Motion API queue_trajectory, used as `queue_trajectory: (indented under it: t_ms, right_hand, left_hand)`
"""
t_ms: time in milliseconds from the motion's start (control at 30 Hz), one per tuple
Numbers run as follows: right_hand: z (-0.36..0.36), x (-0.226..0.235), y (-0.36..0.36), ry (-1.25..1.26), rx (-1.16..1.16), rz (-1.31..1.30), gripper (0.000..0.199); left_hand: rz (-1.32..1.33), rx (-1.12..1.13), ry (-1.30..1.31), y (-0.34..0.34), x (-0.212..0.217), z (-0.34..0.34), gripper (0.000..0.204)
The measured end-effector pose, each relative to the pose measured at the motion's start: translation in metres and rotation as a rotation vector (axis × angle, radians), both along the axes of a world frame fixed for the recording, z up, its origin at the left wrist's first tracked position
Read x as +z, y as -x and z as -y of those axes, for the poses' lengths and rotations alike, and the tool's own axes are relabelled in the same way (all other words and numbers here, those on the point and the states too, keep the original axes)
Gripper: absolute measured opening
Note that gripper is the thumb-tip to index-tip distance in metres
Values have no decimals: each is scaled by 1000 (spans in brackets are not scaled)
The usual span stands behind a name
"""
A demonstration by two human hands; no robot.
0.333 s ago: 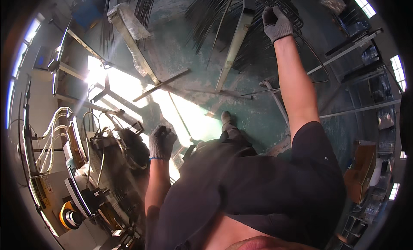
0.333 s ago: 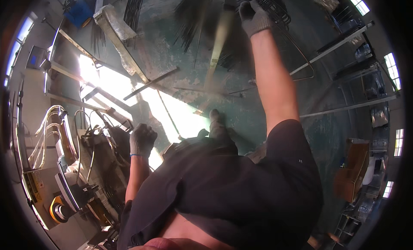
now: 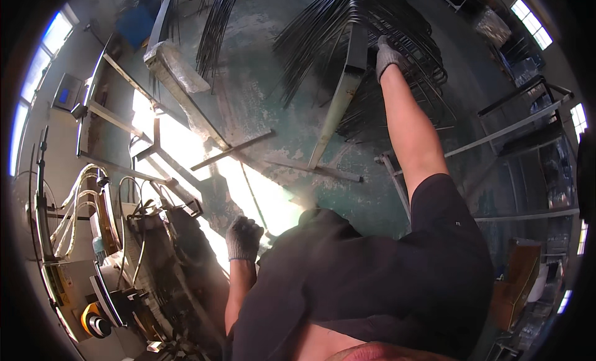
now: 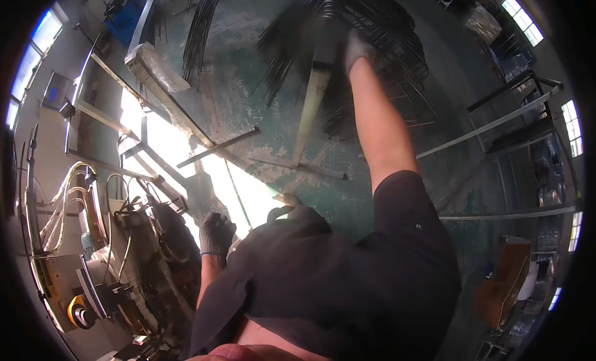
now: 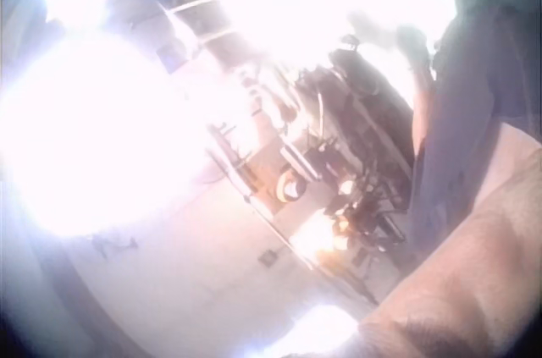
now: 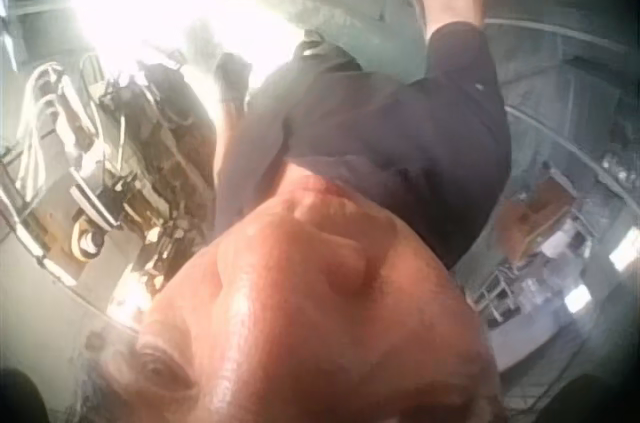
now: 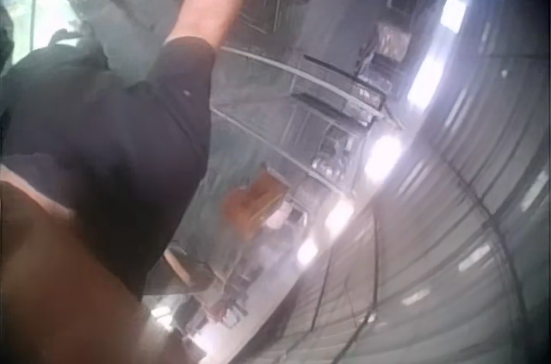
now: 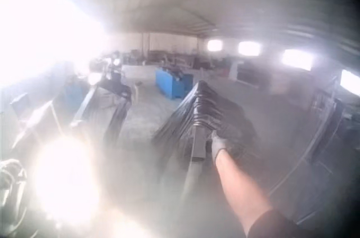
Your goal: The person bends metal rods using a manual bending jig, then measures a bent rod with a tape measure. They feed multiple rods into a bending machine and remove the finished pieces, stacking them on a nearby rack.
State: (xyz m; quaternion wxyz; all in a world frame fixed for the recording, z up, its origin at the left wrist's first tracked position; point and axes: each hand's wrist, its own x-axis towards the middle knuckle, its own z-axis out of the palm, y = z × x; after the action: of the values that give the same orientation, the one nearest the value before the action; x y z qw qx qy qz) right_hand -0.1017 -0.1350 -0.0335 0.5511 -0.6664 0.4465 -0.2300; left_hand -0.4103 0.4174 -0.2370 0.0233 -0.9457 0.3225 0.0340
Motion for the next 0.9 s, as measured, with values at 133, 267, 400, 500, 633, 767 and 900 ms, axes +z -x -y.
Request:
queue_trajectory:
  t_ms: [133, 267, 400, 500, 633, 767, 900]
  right_hand:
    - [37, -13, -66, 186, -35, -220, 104]
    - [132, -65, -133, 68, 9, -149, 70]
    - [89, -31, -102, -176, 119, 69, 54]
    - [85, -63, -65, -275, 201, 135, 46]
    - [53, -199, 4, -276, 282, 33, 39]
    - [-11, -325, 154, -42, 744, -600, 41]
    - [-60, -398, 298, 95, 1203, -751, 32]
  left_hand:
    - [-34, 22, -5, -9, 29, 59, 15]
    - [-74, 236, 155, 0, 26, 75, 8]
    - [-174, 428, 293, 44, 0, 62, 9]
    - [-330, 670, 853, 62, 0, 81, 16]
    - [-689, 1067, 2119, 124, -42, 98, 17]
    - [-453, 1485, 2412, 181, -28, 142, 5]
    - [-226, 1825, 2375, 249, 39, 165, 19]
